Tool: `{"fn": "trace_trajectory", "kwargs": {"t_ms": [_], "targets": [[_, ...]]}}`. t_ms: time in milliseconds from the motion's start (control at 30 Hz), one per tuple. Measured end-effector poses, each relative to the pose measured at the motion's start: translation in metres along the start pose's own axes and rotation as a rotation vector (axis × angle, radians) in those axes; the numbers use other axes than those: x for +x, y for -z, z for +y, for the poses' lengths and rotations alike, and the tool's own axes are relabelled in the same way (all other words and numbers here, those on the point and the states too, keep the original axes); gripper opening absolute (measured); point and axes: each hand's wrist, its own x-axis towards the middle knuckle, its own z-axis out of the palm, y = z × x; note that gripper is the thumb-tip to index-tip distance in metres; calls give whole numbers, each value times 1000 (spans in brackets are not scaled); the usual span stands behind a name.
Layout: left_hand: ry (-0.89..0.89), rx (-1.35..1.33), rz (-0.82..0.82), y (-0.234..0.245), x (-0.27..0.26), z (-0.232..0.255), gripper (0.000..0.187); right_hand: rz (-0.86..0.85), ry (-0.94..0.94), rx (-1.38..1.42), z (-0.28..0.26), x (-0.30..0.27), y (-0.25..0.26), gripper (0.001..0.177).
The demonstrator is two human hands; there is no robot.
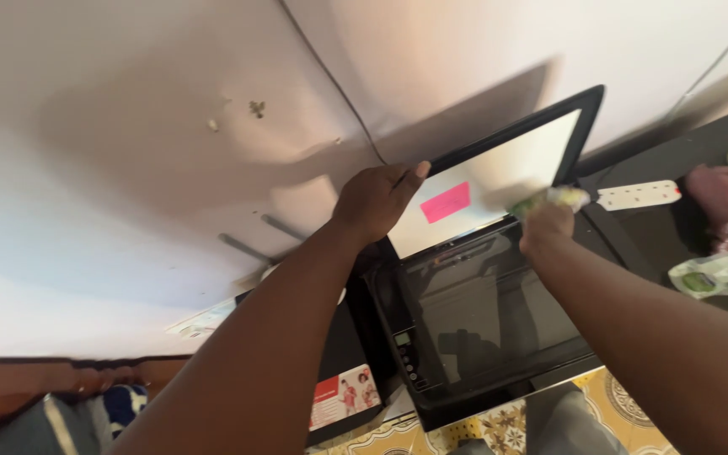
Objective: The person is cleaning the top surface and the scanner glass of a printer using a cloth and spray.
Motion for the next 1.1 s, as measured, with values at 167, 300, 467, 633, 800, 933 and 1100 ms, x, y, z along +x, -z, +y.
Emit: {"fn": "trace_trajectory", "kwargs": {"t_ms": [167,300,467,633,800,933,1100], "targets": [[122,-49,-170,4,-2,-1,60,-291,24,12,-20,-31,-2,39],[49,-58,-115,-1,-9,-17,46,-235,108,-101,-21,-37,5,38],[-12,10,266,-13,-22,-30,26,-124,237,-331,-17,-39,17,35],[10,79,345,-11,-28,-33,33,-119,56,146,-43,-71,70,43],[-6,127,315,-13,-29,-26,40,-98,-406,1327,-94,-80,59,70],[20,151,256,-16,-30,-29,53,-69,-257,1312,-135,-88,52,60],[4,160,233,-16,-33,-30,60,36,-88,1301,-172,-91,27,49]]}}
